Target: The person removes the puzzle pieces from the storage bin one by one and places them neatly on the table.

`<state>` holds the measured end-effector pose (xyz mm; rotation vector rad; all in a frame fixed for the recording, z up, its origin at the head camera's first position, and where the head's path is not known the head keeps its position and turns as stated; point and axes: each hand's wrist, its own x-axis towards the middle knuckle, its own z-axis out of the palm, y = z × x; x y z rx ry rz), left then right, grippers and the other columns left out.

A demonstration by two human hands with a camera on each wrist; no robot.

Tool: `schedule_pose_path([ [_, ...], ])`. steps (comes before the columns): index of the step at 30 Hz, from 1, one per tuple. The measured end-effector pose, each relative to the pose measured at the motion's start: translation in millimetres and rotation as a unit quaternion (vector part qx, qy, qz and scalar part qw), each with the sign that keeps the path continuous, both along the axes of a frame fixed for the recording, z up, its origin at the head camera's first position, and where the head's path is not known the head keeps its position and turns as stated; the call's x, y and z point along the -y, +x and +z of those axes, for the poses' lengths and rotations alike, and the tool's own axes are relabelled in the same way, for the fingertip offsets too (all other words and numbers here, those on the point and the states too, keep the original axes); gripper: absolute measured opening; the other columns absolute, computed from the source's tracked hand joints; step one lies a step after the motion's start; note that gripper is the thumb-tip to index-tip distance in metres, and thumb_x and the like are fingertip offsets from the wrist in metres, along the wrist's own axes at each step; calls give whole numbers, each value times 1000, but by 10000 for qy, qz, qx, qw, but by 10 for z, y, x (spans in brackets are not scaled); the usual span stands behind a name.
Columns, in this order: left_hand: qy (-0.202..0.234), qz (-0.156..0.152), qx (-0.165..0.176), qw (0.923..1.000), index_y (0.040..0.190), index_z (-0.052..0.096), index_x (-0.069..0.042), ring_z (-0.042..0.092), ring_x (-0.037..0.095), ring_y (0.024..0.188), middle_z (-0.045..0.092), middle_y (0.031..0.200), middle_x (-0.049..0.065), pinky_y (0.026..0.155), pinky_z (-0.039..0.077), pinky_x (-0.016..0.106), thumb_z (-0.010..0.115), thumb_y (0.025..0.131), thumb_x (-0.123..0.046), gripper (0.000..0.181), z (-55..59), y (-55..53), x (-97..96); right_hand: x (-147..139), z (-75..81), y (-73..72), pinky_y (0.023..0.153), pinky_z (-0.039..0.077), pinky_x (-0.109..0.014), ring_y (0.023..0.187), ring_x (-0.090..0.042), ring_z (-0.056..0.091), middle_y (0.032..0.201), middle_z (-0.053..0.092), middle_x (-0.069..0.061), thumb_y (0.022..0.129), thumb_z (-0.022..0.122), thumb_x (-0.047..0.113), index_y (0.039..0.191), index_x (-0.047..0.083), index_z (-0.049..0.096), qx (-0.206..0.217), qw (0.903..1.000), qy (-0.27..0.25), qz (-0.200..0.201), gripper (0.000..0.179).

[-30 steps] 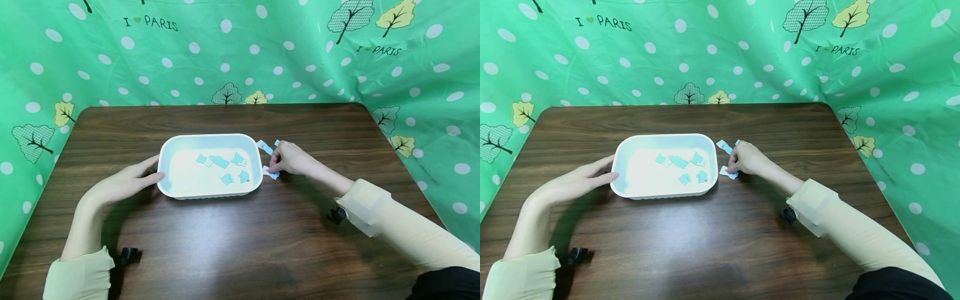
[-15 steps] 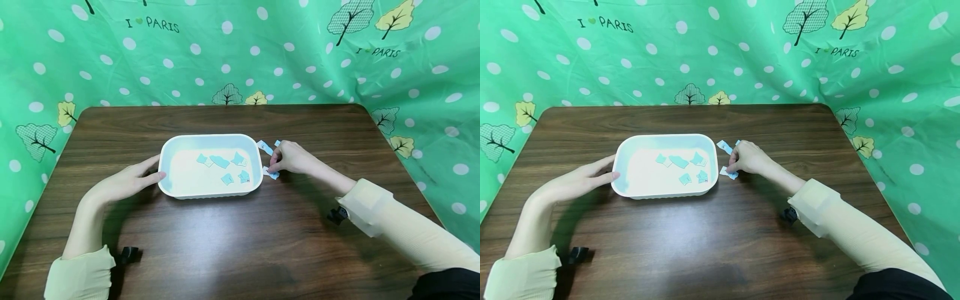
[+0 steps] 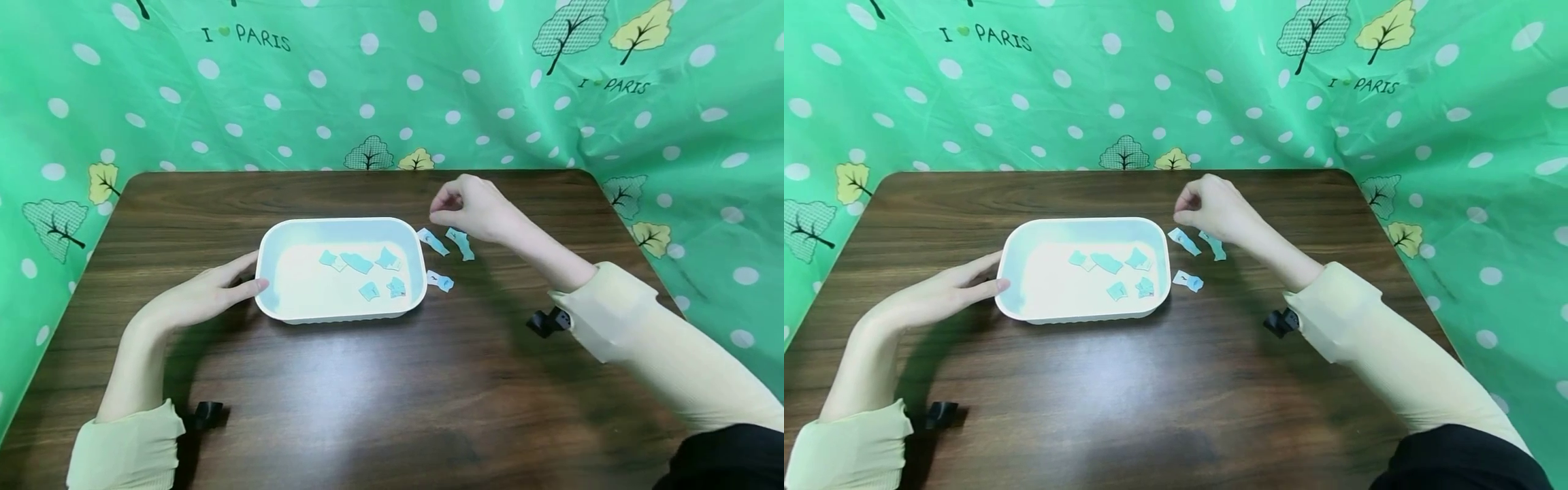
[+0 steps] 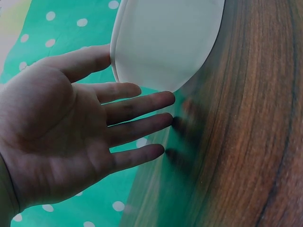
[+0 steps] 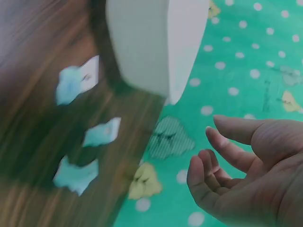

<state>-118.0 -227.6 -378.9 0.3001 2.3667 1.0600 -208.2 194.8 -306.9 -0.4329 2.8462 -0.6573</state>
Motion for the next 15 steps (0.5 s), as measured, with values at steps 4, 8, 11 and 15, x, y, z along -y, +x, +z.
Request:
schedule_pose_path([
  [4,-88,-26,-85,9999,164,18,-41,25,33,157,29,170,1,117,31,66,51,104,-58,71,8,12,22,270,56,11,78,47,-34,88,-21,59,97,71,-5,95,73,24,105,14,77,54,9995,-134,282,15],
  [8,135,11,40,9999,163,19,-44,23,28,157,29,169,-4,118,29,64,52,104,-57,69,7,8,6,534,70,47,83,48,-34,92,-21,58,99,71,-4,94,75,23,108,14,78,95,9979,-87,631,17],
  [11,229,-1,71,9997,163,20,-43,22,27,157,29,169,-5,119,28,63,52,104,-56,68,6,0,-8,735,48,77,88,50,-35,99,-19,61,105,72,-3,93,76,23,111,14,78,143,9967,91,796,21],
  [15,190,-9,38,9998,163,20,-41,22,29,157,28,169,-3,119,28,64,52,104,-55,69,10,7,-16,996,-39,109,85,51,-35,102,-19,62,113,71,-3,93,76,27,119,15,76,275,9938,445,982,29],
])
